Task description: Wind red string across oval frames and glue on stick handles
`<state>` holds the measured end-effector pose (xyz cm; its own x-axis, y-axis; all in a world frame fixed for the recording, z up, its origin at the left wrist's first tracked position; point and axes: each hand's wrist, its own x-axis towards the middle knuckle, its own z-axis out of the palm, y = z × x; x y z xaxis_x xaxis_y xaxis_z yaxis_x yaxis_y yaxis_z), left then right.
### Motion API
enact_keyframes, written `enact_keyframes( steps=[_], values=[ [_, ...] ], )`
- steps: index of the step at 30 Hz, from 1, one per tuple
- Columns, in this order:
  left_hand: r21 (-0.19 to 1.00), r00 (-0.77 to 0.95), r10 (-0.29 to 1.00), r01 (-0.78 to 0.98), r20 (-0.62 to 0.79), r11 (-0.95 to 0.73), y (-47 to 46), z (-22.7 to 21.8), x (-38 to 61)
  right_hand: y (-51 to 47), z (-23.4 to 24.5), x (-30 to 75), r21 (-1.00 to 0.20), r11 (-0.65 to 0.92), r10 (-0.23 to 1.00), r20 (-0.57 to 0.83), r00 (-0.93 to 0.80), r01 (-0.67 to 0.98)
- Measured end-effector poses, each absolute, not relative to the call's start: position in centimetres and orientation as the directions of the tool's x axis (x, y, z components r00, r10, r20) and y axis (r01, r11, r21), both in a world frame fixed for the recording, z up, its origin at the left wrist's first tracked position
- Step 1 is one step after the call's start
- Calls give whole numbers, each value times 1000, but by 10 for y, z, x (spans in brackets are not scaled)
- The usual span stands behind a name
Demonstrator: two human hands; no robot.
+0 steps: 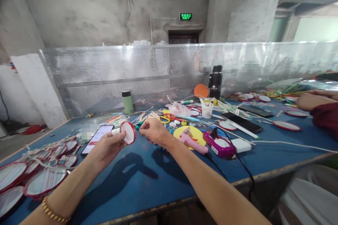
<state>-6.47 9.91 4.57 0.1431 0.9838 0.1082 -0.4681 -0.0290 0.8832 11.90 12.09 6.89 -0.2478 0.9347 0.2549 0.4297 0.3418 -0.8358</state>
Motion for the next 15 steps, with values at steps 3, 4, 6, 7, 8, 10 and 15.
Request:
enact_keyframes(
  steps=[3, 4, 6, 7, 8, 10, 15],
  values=[
    [892, 140, 985, -450, 102, -29, 99, 44, -64, 119, 67, 122, -809, 387, 916, 282, -286, 443],
    [899, 131, 987, -437, 97, -31, 100, 44, -65, 120, 68, 124, -770, 421, 903, 303, -305, 479],
    [921, 97, 992, -388, 78, -35, 101, 42, -66, 125, 74, 131, -622, 489, 872, 351, -341, 611],
    [933, 74, 995, -358, 67, -36, 102, 41, -67, 129, 78, 135, -508, 508, 858, 370, -357, 695],
    [945, 49, 997, -326, 56, -37, 103, 40, -68, 134, 83, 139, -366, 503, 849, 380, -368, 783],
    [959, 8, 999, -279, 53, -48, 106, 39, -70, 144, 93, 146, -131, 419, 864, 361, -350, 899],
    [973, 15, 996, -216, 85, -79, 110, 36, -75, 139, 96, 148, 48, 335, 892, 306, -333, 941]
  ],
)
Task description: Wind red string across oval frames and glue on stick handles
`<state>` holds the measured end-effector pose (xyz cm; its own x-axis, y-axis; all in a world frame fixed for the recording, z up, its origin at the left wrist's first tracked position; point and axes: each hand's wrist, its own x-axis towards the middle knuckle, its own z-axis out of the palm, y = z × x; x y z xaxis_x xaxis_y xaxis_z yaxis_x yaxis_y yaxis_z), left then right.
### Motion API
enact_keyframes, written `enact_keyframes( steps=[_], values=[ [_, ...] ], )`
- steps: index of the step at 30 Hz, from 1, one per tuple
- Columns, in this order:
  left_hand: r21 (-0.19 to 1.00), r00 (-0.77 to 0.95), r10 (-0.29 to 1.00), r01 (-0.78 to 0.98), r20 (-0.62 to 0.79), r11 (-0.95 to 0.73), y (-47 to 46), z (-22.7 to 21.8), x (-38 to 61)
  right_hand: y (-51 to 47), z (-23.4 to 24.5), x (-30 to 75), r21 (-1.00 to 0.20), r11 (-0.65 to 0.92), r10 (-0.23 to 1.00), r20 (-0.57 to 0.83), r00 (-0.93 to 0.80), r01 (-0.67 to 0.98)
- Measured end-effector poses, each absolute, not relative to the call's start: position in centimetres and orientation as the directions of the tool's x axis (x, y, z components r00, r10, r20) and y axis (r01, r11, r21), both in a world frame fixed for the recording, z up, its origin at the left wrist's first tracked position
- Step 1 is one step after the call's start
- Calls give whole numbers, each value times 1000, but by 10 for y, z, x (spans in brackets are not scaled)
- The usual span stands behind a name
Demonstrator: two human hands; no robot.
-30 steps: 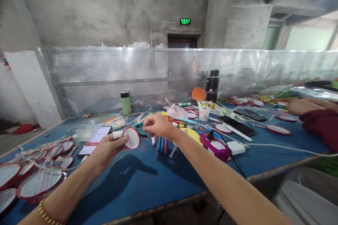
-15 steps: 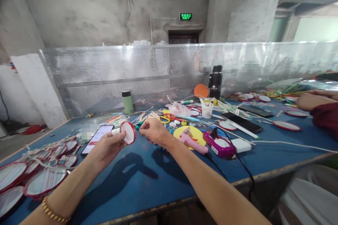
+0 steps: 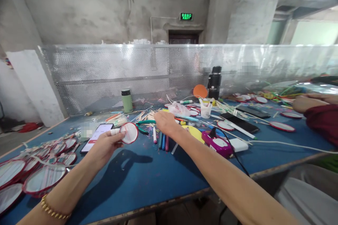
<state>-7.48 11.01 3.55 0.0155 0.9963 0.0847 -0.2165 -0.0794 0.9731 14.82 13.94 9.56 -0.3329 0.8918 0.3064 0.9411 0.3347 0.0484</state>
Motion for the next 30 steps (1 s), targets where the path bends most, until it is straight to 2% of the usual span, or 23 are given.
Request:
enact_keyframes(
  steps=[4, 8, 11, 14, 16, 17, 19, 21, 23, 26, 30],
  values=[
    [982, -5, 992, -145, 123, -123, 108, 35, -74, 107, 76, 139, 128, 421, 874, 207, -439, 898],
    [983, -8, 988, -104, 153, -153, 105, 35, -73, 83, 62, 131, 275, 455, 859, 114, -499, 847],
    [983, -9, 987, -91, 159, -159, 106, 35, -74, 80, 54, 127, 287, 458, 861, 95, -500, 842],
    [984, -8, 988, -89, 153, -153, 107, 34, -74, 88, 48, 129, 257, 452, 853, 155, -498, 854],
    [984, -17, 990, -109, 139, -140, 107, 34, -73, 94, 49, 133, 155, 438, 860, 214, -463, 886],
    [983, -16, 992, -132, 128, -129, 107, 34, -72, 96, 52, 135, 57, 440, 864, 246, -440, 896],
    [969, 10, 994, -221, 111, -106, 105, 36, -70, 99, 61, 138, -242, 464, 874, 283, -395, 852],
    [938, 76, 992, -339, 103, -71, 102, 39, -68, 99, 69, 137, -585, 461, 886, 257, -387, 668],
    [905, 172, 979, -425, 107, -24, 98, 42, -66, 97, 73, 133, -816, 390, 889, 212, -407, 427],
    [899, 304, 945, -437, 116, 30, 93, 45, -63, 95, 66, 127, -924, 316, 875, 196, -442, 215],
    [930, 373, 920, -367, 120, 27, 89, 41, -59, 98, 50, 123, -942, 292, 871, 190, -454, 166]
  ],
)
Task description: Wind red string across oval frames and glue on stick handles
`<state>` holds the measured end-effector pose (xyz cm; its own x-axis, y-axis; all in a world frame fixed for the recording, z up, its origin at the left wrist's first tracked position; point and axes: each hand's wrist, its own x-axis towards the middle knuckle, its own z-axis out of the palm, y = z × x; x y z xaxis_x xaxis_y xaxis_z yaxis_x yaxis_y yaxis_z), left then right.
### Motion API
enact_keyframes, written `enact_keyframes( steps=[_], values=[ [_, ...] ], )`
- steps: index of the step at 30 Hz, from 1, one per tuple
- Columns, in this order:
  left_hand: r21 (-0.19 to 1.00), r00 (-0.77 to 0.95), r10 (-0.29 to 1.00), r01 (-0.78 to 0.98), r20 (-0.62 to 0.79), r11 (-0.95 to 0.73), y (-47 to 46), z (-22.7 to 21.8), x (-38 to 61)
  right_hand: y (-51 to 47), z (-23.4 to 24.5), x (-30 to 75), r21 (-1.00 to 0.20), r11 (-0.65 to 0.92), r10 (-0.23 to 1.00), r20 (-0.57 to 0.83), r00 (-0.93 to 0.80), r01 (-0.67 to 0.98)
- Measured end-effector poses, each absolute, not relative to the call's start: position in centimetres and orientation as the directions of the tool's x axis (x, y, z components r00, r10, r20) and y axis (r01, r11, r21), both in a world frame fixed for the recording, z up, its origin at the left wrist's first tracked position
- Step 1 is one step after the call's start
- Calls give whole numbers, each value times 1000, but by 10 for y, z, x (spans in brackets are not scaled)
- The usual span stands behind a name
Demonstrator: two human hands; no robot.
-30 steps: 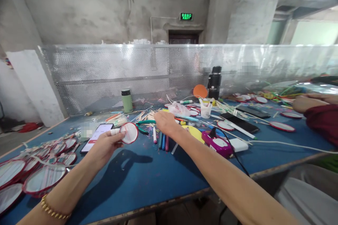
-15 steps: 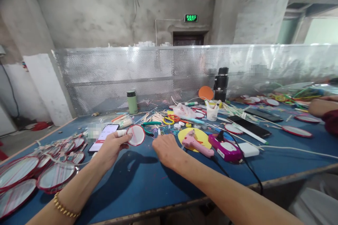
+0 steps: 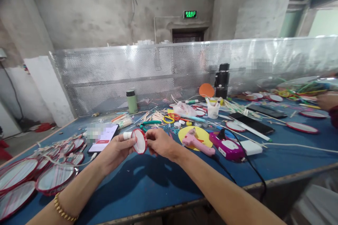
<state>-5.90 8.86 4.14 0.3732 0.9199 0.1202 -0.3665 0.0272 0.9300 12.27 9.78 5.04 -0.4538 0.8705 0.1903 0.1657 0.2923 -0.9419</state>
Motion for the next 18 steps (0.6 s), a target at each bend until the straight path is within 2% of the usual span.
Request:
enact_keyframes(
  steps=[8, 14, 18],
  values=[
    [960, 271, 943, -250, 192, -123, 92, 33, -55, 98, 44, 123, -956, 230, 932, 162, -324, 183],
    [960, 270, 945, -255, 184, -114, 94, 33, -54, 100, 42, 128, -941, 242, 915, 141, -379, 236],
    [946, 307, 939, -321, 158, -55, 92, 33, -53, 99, 40, 131, -918, 315, 871, 180, -457, 241]
  ],
)
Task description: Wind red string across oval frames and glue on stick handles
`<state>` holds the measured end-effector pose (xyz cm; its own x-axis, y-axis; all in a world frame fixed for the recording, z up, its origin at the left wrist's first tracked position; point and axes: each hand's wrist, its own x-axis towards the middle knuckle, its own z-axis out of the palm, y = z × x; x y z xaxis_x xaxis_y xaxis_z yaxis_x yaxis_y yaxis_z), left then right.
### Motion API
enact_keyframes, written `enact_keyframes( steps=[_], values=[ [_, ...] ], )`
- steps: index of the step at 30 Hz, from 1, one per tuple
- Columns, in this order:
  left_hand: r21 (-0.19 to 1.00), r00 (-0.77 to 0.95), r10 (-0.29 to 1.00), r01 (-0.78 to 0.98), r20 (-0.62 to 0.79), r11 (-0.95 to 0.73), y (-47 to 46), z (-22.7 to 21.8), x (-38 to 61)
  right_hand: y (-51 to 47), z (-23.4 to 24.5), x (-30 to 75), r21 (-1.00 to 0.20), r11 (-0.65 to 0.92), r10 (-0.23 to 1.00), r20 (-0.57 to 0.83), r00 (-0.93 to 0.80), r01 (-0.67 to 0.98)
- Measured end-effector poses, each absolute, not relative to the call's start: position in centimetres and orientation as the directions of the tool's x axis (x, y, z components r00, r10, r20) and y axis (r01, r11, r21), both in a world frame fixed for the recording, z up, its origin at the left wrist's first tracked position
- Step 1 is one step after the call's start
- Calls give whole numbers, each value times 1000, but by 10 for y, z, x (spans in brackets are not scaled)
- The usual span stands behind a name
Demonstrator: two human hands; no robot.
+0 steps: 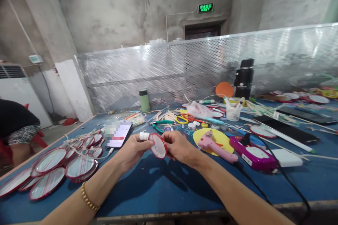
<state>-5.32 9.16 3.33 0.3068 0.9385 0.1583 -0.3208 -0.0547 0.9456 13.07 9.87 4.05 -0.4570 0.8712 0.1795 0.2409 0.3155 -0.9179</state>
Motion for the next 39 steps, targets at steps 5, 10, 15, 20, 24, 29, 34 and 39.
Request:
enact_keyframes(
  steps=[5, 10, 15, 20, 24, 29, 34, 39],
  values=[
    [932, 367, 917, -361, 157, -15, 90, 32, -54, 94, 41, 130, -883, 375, 840, 194, -507, 282],
    [925, 449, 872, -379, 193, -10, 83, 38, -53, 104, 43, 129, -840, 431, 901, 379, -212, 329],
    [937, 516, 828, -348, 221, -33, 80, 43, -53, 101, 53, 132, -967, 243, 962, 250, -111, -80],
    [943, 514, 830, -331, 216, -41, 79, 49, -57, 88, 60, 127, -910, 61, 898, 230, -376, -411],
    [956, 536, 817, -288, 214, -61, 75, 56, -61, 85, 58, 127, -933, 41, 850, 221, -479, -359],
    [935, 506, 828, -350, 241, -57, 73, 61, -65, 86, 56, 144, -997, 38, 718, 77, -692, -72],
    [929, 518, 825, -371, 226, -21, 73, 60, -63, 86, 65, 159, -992, 106, 569, 7, -822, 65],
    [908, 578, 787, -416, 217, 55, 72, 56, -62, 89, 68, 164, -995, 96, 636, 41, -771, 26]
  ],
)
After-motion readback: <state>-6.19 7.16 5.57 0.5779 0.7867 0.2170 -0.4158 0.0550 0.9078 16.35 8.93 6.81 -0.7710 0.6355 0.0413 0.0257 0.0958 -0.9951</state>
